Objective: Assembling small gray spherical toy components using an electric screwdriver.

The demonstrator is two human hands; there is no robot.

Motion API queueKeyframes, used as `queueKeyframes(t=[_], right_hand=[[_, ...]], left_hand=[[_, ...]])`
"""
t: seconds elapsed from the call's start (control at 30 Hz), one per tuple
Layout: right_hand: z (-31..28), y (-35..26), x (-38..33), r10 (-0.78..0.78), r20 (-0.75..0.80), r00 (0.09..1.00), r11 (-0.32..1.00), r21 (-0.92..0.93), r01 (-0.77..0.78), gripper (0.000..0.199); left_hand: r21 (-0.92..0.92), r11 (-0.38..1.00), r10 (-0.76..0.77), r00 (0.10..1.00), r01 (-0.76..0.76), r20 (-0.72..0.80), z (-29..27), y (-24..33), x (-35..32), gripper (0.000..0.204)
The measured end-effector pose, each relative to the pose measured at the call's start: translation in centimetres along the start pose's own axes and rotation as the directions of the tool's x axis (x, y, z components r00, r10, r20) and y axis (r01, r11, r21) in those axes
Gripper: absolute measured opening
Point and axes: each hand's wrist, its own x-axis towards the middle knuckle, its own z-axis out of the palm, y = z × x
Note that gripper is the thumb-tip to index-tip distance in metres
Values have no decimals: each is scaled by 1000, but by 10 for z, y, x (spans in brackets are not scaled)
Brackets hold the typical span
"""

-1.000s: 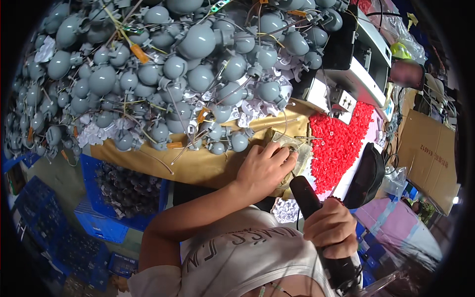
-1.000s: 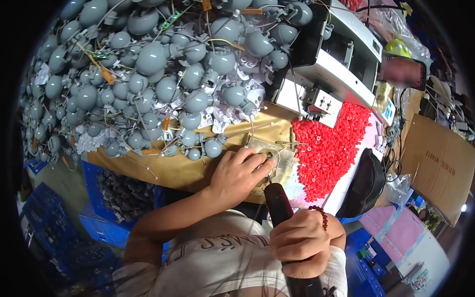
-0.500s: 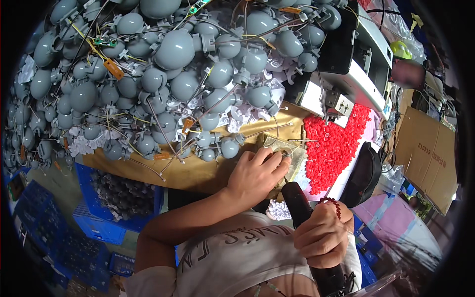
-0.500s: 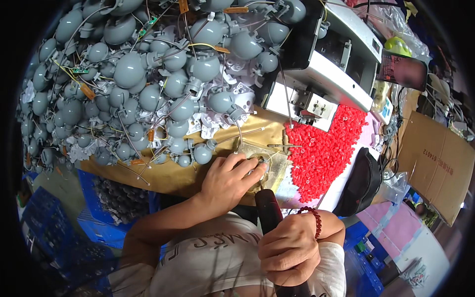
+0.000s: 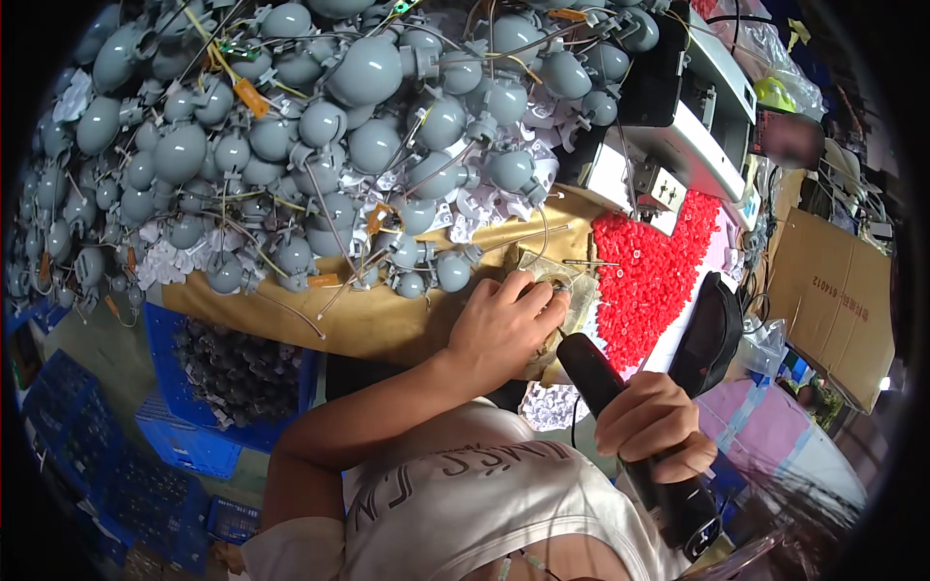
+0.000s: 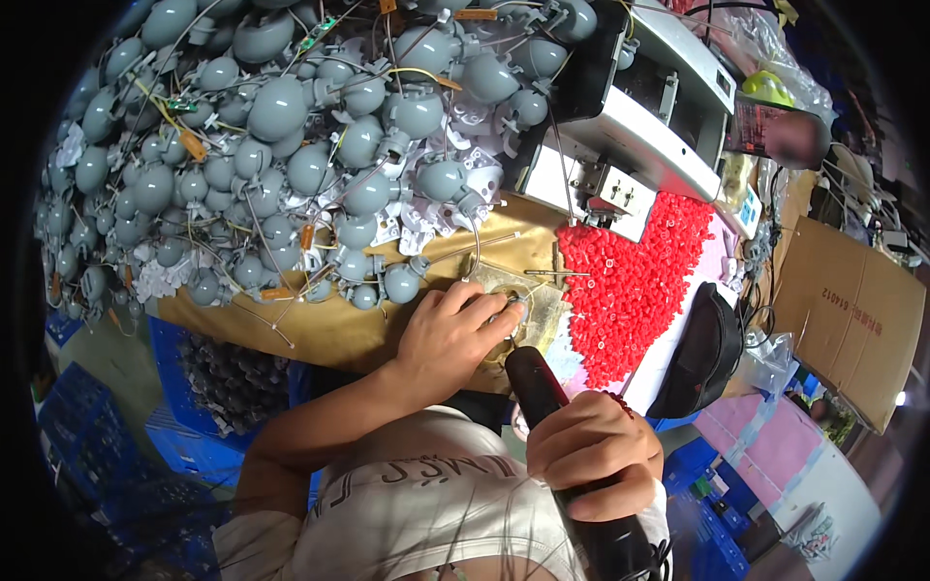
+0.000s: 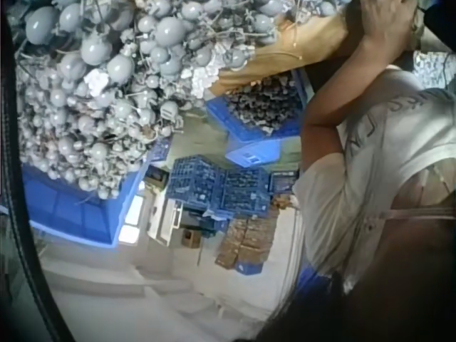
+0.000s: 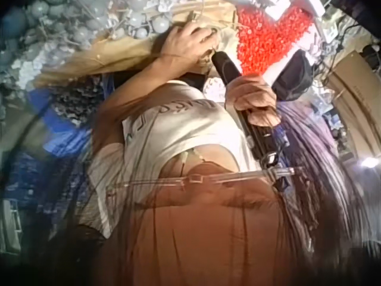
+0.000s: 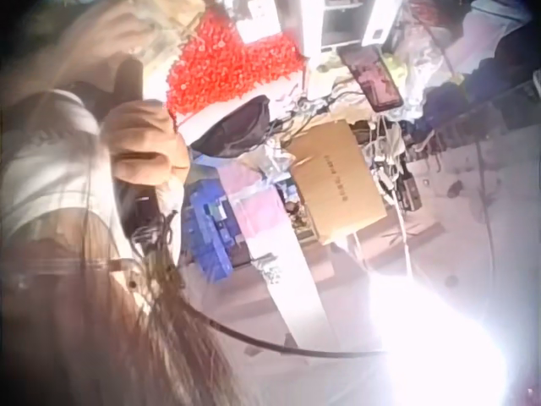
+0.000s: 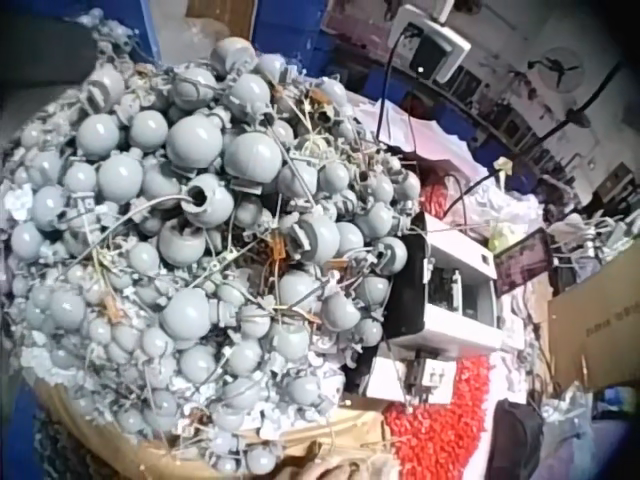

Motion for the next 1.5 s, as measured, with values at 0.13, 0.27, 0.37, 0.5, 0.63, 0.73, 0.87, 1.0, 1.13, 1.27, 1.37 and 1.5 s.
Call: queueKeyframes(t=[0.13, 0.27, 0.37, 0.5, 0.63, 0.73, 0.87, 1.0, 1.13, 1.27, 1.37, 1.5], right_hand=[[12, -6, -16, -7, -103, 995, 997, -78, -1, 23], [13, -7, -13, -5, -87, 996, 995, -100, -4, 22], [13, -6, -14, -23, -44, 999, 996, -86, 20, 22], [9, 3, -11, -70, 66, 995, 994, -81, 76, 22], [14, 6, -6, -81, 109, 991, 990, -103, 92, 20], [14, 7, 1, -74, 146, 987, 989, -114, 91, 19], [8, 12, 7, -116, 204, 972, 991, -43, 128, 17], [9, 16, 13, -157, 197, 968, 981, -82, 176, 12], [8, 16, 11, -155, 227, 961, 982, -68, 175, 15], [8, 16, 11, -156, 240, 958, 983, -57, 174, 16], [7, 19, 11, -175, 250, 952, 981, -37, 190, 17], [4, 20, 11, -184, 262, 947, 981, -4, 191, 17]], left_hand=[[-37, 999, 5, 1000, -5, -22, 4, -1, 0, 39], [-25, 1000, 7, 999, -8, -51, 4, 0, 0, 39], [-15, 1000, 5, 999, -6, -40, 4, -1, 0, 39], [-9, 1000, -13, 1000, 13, -17, 4, 1, -1, 39], [-17, 1000, -17, 1000, 17, -14, 4, 0, -1, 40], [-36, 999, -21, 1000, 20, -15, 4, 0, 0, 41], [-37, 999, -12, 999, 11, -39, 5, 0, 0, 41], [-47, 999, -15, 999, 13, -29, 2, 0, 1, 39], [-50, 999, -14, 1000, 13, -28, 2, -1, 1, 38], [-33, 999, 29, 995, -32, -93, 6, -3, 1, 36], [-48, 999, -8, 999, 6, -39, 3, -1, 0, 37], [-52, 999, -9, 999, 7, -31, 2, -1, 1, 37]])
